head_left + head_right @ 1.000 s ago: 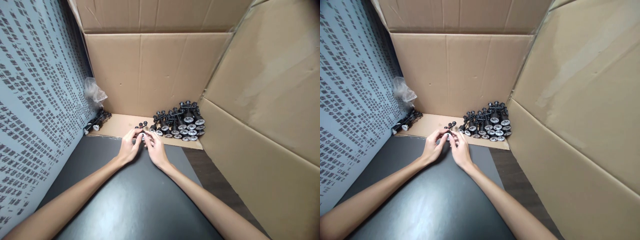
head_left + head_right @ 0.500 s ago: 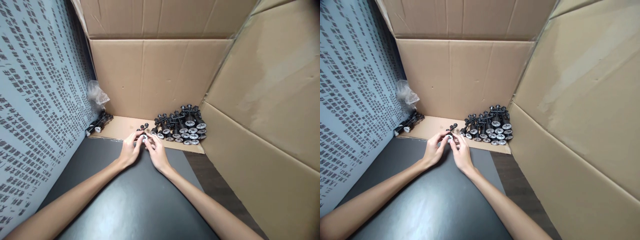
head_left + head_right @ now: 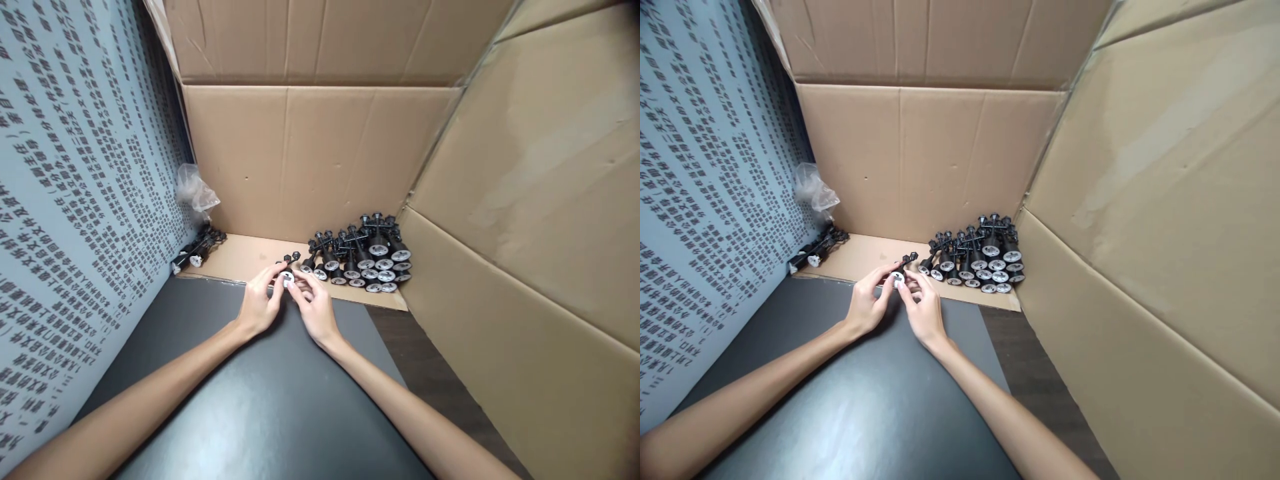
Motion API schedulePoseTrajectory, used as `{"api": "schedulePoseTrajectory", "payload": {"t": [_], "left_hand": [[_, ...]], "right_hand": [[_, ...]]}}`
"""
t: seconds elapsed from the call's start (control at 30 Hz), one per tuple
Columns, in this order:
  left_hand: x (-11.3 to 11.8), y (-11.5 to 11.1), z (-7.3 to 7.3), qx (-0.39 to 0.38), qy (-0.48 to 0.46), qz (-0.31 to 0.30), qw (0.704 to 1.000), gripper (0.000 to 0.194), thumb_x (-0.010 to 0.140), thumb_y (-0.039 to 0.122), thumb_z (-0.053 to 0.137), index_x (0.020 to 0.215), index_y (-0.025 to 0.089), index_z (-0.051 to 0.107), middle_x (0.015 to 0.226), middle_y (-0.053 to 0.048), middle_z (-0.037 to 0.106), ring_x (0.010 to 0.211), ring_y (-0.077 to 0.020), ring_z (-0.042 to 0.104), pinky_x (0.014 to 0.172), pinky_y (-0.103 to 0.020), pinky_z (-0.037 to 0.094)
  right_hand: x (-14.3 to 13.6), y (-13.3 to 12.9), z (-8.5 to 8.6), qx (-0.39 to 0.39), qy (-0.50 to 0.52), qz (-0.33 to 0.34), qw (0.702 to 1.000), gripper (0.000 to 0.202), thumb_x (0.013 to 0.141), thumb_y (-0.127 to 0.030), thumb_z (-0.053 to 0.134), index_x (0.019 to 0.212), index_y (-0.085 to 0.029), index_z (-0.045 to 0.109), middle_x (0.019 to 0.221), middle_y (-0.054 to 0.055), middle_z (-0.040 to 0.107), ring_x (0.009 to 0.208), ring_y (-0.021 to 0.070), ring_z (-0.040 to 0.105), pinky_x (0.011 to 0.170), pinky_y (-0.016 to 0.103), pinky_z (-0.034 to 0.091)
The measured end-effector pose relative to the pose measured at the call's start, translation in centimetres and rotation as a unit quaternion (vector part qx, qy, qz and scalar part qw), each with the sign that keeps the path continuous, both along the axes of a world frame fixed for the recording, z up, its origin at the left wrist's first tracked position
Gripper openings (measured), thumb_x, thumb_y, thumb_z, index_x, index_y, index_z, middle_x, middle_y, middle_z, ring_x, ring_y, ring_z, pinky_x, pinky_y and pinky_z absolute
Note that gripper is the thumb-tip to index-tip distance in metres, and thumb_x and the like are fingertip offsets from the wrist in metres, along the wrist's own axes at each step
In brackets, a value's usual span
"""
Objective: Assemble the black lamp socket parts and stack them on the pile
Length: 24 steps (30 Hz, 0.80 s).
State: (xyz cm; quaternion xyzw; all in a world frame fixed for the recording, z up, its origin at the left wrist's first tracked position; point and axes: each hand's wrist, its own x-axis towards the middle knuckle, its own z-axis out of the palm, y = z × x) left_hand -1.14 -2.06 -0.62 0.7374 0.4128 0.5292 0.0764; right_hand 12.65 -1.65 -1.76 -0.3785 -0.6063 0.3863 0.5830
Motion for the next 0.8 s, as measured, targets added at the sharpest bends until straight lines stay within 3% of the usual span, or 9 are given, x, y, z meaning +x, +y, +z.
{"api": "schedulePoseTrajectory", "payload": {"t": [0.2, 0.53, 0.8], "left_hand": [[-0.04, -0.13, 0.10, 0.002, -0.008, 0.002, 1.000, 0.024, 0.097, 0.025, 0.046, 0.114, 0.018, 0.062, 0.110, -0.009, 0.069, 0.092, -0.0161, 0.068, 0.078, -0.028, 0.057], [-0.28, -0.17, 0.03, 0.022, 0.020, 0.002, 1.000, 0.032, 0.094, 0.018, 0.046, 0.121, 0.020, 0.063, 0.110, -0.007, 0.065, 0.088, -0.0136, 0.065, 0.071, -0.023, 0.054], [-0.24, 0.05, -0.08, 0.073, 0.025, 0.002, 0.997, 0.030, 0.093, 0.015, 0.049, 0.118, 0.020, 0.065, 0.111, -0.007, 0.065, 0.099, -0.0154, 0.065, 0.086, -0.029, 0.055]], "right_hand": [[0.07, -0.09, 0.04, -0.004, 0.015, 0.015, 1.000, 0.033, 0.085, -0.041, 0.063, 0.109, -0.020, 0.067, 0.109, 0.009, 0.066, 0.093, 0.0199, 0.066, 0.079, 0.033, 0.055], [0.09, -0.14, 0.05, 0.003, 0.023, 0.007, 1.000, 0.031, 0.084, -0.038, 0.065, 0.109, -0.019, 0.068, 0.105, 0.008, 0.064, 0.091, 0.0191, 0.064, 0.075, 0.030, 0.055], [0.11, 0.04, -0.15, 0.008, 0.038, 0.003, 0.999, 0.029, 0.081, -0.037, 0.068, 0.104, -0.019, 0.068, 0.097, 0.007, 0.065, 0.083, 0.0177, 0.063, 0.070, 0.029, 0.053]]}}
